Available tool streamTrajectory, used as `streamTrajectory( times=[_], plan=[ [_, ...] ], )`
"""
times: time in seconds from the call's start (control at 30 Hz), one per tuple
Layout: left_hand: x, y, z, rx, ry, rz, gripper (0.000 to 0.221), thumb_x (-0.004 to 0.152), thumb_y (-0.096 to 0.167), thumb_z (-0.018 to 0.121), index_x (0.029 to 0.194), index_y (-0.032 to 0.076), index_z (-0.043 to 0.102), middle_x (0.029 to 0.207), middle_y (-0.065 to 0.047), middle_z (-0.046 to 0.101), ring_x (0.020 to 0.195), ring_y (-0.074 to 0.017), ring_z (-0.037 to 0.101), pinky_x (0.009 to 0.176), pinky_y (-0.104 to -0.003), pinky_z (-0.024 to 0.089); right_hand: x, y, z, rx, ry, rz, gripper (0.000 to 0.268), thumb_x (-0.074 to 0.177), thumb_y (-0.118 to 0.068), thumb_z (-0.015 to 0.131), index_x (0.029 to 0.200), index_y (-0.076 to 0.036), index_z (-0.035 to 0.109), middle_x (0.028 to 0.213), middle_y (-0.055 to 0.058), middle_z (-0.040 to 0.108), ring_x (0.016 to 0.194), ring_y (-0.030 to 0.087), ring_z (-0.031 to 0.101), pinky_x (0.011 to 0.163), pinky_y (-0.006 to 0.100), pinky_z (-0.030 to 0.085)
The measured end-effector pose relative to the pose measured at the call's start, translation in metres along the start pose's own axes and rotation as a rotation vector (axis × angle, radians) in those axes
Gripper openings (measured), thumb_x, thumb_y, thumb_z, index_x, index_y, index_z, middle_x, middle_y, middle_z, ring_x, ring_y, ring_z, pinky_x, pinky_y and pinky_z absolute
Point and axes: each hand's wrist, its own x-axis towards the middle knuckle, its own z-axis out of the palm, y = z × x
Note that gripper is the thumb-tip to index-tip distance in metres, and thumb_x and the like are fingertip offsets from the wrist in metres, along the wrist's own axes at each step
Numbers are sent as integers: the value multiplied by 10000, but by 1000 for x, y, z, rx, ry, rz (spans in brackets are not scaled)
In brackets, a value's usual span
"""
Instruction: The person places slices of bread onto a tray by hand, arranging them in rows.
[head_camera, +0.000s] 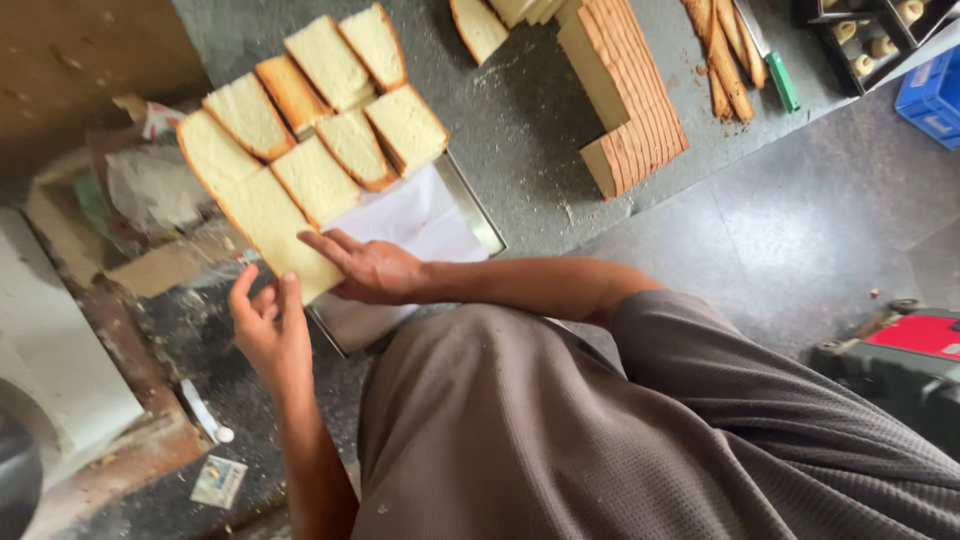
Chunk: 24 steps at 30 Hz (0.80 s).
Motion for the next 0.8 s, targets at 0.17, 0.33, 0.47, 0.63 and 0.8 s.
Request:
streamTrajectory(
  times=[0.17, 0.33, 0.47, 0.63, 0.8],
  plan=[
    [-7, 8, 6, 22, 46, -50, 545, 1008, 185, 740, 1447, -14, 485, 1166, -176, 712, 1042, -189, 685, 906, -322, 560, 0, 3, -12, 69, -118, -2, 1063, 828, -236, 800, 1610, -123, 90, 1439, 245, 517, 867, 431, 708, 715, 509, 587],
    [-9, 4, 12, -42, 92, -83, 566, 977, 178, 747, 1445, -1, 484, 1222, -192, 679, 1076, -207, 667, 908, -327, 548, 1, 4, -28, 120, -182, -35, 1108, 827, -206, 794, 1626, -117, 33, 1421, 263, 503, 901, 440, 700, 759, 507, 579],
    [-6, -1, 15, -181, 85, -63, 583, 964, 166, 745, 1433, 4, 438, 1301, -221, 643, 1194, -219, 656, 979, -337, 552, -1, 3, -50, 276, -200, -95, 1163, 784, -155, 822, 1613, -103, 8, 1428, 294, 446, 906, 433, 695, 800, 497, 568],
    [-12, 27, 22, 179, 184, 11, 550, 964, 126, 743, 1417, -20, 468, 1345, -223, 635, 1194, -286, 625, 920, -384, 563, -41, 35, -122, 303, -61, 126, 482, 923, -149, 756, 1370, -103, 582, 1354, 116, 658, 900, 256, 757, 806, 372, 621],
    [-21, 59, 54, 150, 123, 223, 454, 1069, 114, 686, 1447, -11, 468, 1373, -233, 652, 1317, -309, 646, 1022, -413, 565, -151, 125, -240, -113, 721, 338, 230, 984, 52, 684, 1161, -87, 732, 1021, 99, 728, 911, 198, 717, 761, 334, 588]
  ],
)
